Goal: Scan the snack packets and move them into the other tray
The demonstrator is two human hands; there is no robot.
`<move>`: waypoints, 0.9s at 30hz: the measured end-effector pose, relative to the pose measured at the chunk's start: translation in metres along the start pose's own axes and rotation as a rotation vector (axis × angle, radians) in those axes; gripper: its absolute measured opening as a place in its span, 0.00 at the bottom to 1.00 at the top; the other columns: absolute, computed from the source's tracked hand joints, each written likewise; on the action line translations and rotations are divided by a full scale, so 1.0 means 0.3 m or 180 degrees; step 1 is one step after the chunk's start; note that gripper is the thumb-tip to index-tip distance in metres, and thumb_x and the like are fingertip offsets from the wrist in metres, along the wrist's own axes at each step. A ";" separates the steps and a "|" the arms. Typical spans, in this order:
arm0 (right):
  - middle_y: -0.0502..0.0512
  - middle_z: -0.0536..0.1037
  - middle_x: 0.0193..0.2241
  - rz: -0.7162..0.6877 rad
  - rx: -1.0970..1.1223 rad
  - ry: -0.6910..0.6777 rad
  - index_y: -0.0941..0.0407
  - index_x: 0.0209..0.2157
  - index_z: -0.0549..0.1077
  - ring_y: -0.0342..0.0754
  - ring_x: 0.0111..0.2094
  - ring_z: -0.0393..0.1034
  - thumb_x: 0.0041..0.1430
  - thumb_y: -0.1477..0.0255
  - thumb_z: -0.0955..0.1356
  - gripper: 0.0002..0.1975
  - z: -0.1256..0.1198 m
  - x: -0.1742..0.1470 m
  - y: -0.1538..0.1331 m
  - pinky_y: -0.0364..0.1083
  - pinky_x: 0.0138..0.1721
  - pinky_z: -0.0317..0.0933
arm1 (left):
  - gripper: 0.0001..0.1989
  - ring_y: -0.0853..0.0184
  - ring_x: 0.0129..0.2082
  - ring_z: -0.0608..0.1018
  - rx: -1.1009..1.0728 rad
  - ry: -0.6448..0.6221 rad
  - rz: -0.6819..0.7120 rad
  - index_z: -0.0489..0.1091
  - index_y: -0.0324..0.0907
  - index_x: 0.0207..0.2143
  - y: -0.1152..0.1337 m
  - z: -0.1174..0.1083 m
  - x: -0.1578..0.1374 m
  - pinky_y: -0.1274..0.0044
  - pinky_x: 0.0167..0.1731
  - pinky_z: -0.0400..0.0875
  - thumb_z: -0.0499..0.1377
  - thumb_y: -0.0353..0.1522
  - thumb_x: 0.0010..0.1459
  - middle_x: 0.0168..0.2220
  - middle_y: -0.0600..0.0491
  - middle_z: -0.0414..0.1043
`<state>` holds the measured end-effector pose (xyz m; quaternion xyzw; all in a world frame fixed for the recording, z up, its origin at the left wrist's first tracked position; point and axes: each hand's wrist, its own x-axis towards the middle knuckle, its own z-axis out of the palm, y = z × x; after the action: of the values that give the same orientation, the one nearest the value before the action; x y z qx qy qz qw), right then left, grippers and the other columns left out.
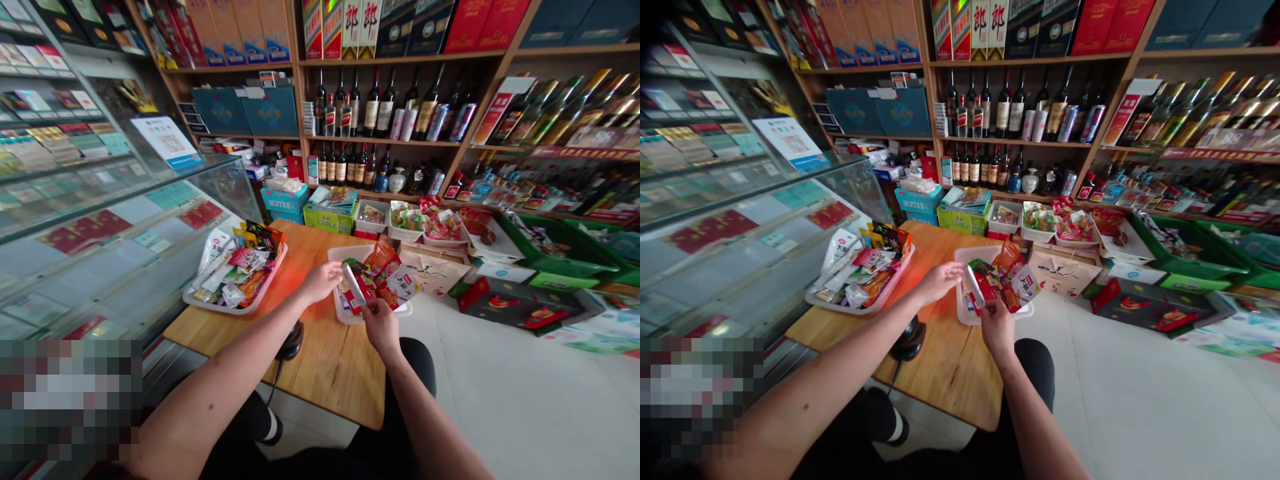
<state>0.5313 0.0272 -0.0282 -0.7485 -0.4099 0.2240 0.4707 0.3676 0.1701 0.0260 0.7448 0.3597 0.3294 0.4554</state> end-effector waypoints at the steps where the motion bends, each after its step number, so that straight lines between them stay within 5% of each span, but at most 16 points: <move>1: 0.54 0.81 0.33 0.0029 0.0058 -0.0014 0.55 0.37 0.76 0.50 0.34 0.75 0.55 0.62 0.68 0.13 -0.005 -0.002 0.005 0.45 0.37 0.63 | 0.23 0.59 0.51 0.81 -0.0162 -0.0061 0.0025 0.72 0.38 0.57 0.004 0.015 0.007 0.67 0.53 0.75 0.61 0.28 0.59 0.54 0.41 0.78; 8: 0.54 0.80 0.30 -0.0039 -0.0071 -0.0084 0.55 0.40 0.78 0.51 0.32 0.74 0.56 0.62 0.67 0.15 0.000 -0.034 0.046 0.46 0.38 0.64 | 0.18 0.57 0.54 0.80 -0.0276 -0.0068 0.0030 0.74 0.38 0.54 0.054 0.002 -0.018 0.60 0.59 0.73 0.62 0.29 0.61 0.55 0.39 0.77; 17: 0.52 0.79 0.28 -0.0386 0.0023 -0.0353 0.54 0.38 0.78 0.48 0.31 0.73 0.62 0.60 0.65 0.14 0.039 -0.159 0.071 0.44 0.37 0.63 | 0.16 0.59 0.51 0.81 0.0127 0.0643 0.0063 0.75 0.41 0.50 0.058 -0.249 -0.239 0.65 0.56 0.74 0.62 0.39 0.63 0.51 0.44 0.79; 23: 0.54 0.79 0.29 -0.0357 -0.0029 -0.0682 0.54 0.36 0.76 0.49 0.32 0.74 0.63 0.60 0.64 0.15 0.107 -0.219 0.117 0.45 0.38 0.64 | 0.18 0.57 0.49 0.81 0.0086 0.1190 -0.0334 0.75 0.42 0.46 -0.057 -0.399 -0.450 0.67 0.54 0.73 0.62 0.45 0.61 0.47 0.45 0.81; 27: 0.55 0.80 0.30 -0.0401 -0.0126 -0.0876 0.53 0.36 0.75 0.51 0.33 0.75 0.63 0.59 0.63 0.15 0.158 -0.251 0.159 0.47 0.38 0.64 | 0.18 0.59 0.39 0.82 0.0768 0.1411 -0.0787 0.75 0.43 0.41 -0.206 -0.483 -0.633 0.71 0.43 0.74 0.58 0.48 0.63 0.38 0.49 0.82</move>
<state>0.4741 -0.0207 -0.0960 -0.6926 -0.5211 0.2864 0.4083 0.1349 0.0954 -0.0083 0.6539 0.5753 0.3810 0.3103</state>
